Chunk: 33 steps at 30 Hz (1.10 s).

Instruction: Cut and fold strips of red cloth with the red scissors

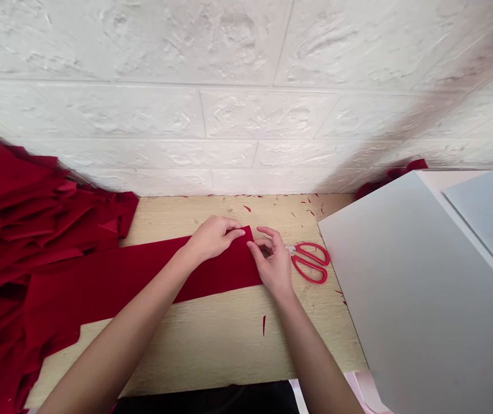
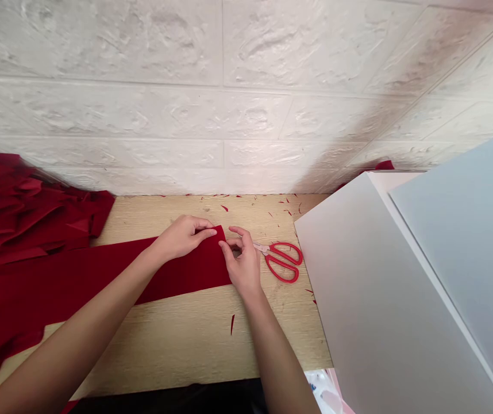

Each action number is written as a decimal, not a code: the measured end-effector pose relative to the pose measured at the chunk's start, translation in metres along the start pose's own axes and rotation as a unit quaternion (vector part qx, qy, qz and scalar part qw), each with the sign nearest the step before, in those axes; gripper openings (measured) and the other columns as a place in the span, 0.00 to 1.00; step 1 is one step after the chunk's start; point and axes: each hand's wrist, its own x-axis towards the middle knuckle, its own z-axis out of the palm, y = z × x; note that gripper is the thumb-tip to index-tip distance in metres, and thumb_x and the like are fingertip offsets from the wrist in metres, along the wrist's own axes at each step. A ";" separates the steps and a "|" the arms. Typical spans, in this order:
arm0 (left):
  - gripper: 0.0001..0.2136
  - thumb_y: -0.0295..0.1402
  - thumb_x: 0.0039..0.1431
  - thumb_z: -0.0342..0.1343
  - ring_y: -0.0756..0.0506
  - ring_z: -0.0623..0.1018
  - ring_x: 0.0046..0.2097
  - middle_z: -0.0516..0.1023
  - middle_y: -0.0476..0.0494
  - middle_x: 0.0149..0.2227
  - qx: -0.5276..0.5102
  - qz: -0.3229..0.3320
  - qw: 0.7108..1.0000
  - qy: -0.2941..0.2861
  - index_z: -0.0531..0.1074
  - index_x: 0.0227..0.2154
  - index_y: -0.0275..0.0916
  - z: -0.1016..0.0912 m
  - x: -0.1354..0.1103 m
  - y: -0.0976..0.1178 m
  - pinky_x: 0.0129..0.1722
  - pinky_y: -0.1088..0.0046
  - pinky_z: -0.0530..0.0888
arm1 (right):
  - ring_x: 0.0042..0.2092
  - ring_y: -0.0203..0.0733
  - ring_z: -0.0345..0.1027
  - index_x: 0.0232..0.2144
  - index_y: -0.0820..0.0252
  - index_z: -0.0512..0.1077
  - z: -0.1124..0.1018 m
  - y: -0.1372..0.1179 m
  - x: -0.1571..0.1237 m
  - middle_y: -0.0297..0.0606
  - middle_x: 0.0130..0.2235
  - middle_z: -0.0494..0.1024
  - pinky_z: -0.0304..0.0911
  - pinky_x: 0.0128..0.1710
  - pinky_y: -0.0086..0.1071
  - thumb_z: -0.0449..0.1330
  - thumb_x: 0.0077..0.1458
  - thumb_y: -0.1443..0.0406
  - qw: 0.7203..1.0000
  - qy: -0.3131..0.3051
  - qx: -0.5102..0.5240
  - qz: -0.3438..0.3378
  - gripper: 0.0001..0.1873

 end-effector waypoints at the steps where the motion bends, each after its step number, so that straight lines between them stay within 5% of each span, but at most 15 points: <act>1: 0.16 0.39 0.64 0.49 0.49 0.67 0.27 0.72 0.51 0.23 0.002 0.002 1.000 0.005 0.71 0.23 0.39 0.001 0.001 0.000 0.31 0.71 0.64 | 0.31 0.38 0.73 0.49 0.55 0.67 0.000 0.000 0.000 0.31 0.29 0.79 0.68 0.35 0.33 0.62 0.57 0.59 1.000 -0.002 0.001 -0.001 0.18; 9: 0.14 0.40 0.64 0.48 0.48 0.68 0.29 0.72 0.50 0.26 -0.029 -0.019 0.999 -0.009 0.72 0.27 0.39 -0.003 0.006 -0.011 0.32 0.71 0.65 | 0.31 0.39 0.73 0.47 0.55 0.67 -0.001 -0.006 -0.001 0.31 0.29 0.78 0.70 0.35 0.34 0.62 0.57 0.58 1.000 -0.002 0.005 -0.003 0.16; 15: 0.13 0.38 0.62 0.51 0.43 0.78 0.42 0.82 0.42 0.42 -0.091 -0.028 0.995 0.015 0.76 0.42 0.38 -0.001 0.008 -0.022 0.43 0.69 0.71 | 0.26 0.37 0.67 0.46 0.56 0.68 -0.006 -0.011 -0.007 0.30 0.26 0.76 0.65 0.27 0.31 0.58 0.61 0.58 0.998 -0.016 -0.057 -0.015 0.13; 22: 0.14 0.42 0.63 0.50 0.45 0.77 0.33 0.80 0.47 0.31 -0.100 -0.046 0.994 0.021 0.75 0.29 0.39 0.000 0.008 -0.021 0.36 0.70 0.70 | 0.26 0.36 0.66 0.48 0.56 0.68 -0.007 -0.003 -0.011 0.28 0.25 0.73 0.64 0.28 0.29 0.60 0.59 0.59 0.998 -0.019 -0.059 -0.008 0.15; 28: 0.16 0.38 0.62 0.53 0.42 0.79 0.52 0.81 0.41 0.51 -0.112 -0.065 0.991 0.042 0.76 0.48 0.38 -0.011 0.005 -0.016 0.52 0.69 0.72 | 0.33 0.41 0.74 0.50 0.57 0.68 -0.012 -0.004 -0.027 0.36 0.31 0.80 0.69 0.35 0.33 0.59 0.61 0.55 0.999 -0.008 -0.026 0.043 0.18; 33: 0.17 0.39 0.62 0.53 0.42 0.79 0.54 0.79 0.40 0.54 -0.101 -0.068 0.991 0.055 0.76 0.49 0.37 -0.019 -0.001 -0.011 0.54 0.68 0.72 | 0.31 0.41 0.73 0.46 0.58 0.74 -0.016 -0.012 -0.044 0.38 0.32 0.81 0.67 0.31 0.31 0.54 0.64 0.52 0.995 -0.020 -0.061 0.082 0.19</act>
